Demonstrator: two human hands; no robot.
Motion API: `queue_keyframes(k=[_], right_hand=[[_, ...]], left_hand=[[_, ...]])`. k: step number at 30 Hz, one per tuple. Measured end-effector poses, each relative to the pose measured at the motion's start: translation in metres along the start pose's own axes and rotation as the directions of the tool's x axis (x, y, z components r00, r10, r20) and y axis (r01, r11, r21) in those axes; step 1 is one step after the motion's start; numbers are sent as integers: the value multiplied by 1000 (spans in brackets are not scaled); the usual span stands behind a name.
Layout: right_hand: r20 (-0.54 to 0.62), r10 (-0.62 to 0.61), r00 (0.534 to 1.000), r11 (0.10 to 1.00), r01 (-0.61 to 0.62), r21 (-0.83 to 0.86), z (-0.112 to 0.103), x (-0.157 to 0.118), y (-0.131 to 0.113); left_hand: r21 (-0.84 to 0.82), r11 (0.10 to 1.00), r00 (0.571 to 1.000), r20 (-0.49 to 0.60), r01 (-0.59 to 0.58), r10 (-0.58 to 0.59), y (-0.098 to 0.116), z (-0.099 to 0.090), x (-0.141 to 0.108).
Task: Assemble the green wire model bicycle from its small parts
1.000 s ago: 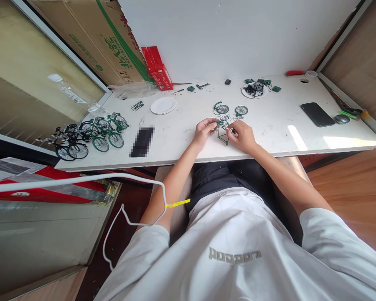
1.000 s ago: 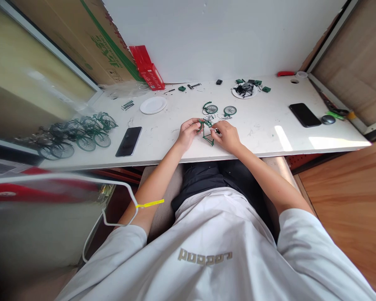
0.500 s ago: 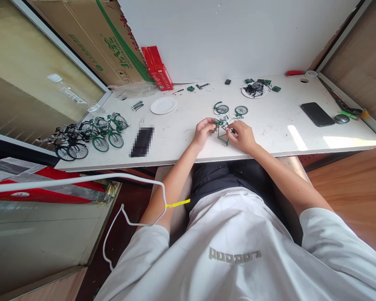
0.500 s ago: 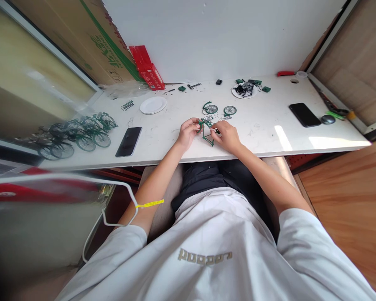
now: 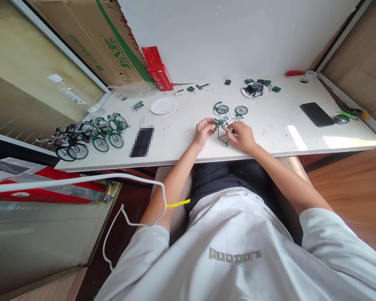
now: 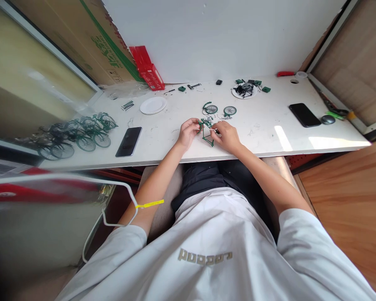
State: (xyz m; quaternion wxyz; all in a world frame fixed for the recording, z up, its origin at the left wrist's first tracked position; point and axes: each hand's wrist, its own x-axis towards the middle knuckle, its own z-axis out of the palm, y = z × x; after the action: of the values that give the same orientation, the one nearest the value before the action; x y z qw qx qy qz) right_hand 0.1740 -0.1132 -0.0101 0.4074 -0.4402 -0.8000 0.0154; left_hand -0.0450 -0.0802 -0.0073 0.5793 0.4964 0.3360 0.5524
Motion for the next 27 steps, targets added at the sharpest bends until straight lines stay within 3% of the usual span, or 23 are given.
queue_keyframes(k=[14, 27], right_hand=[[15, -5, 1000, 1000, 5, 8, 0, 0, 1], [1, -14, 1000, 1000, 14, 8, -1, 0, -1]], left_hand=[[21, 1000, 995, -99, -19, 21, -3, -3, 2], [-7, 1000, 995, -96, -27, 26, -1, -1, 1]])
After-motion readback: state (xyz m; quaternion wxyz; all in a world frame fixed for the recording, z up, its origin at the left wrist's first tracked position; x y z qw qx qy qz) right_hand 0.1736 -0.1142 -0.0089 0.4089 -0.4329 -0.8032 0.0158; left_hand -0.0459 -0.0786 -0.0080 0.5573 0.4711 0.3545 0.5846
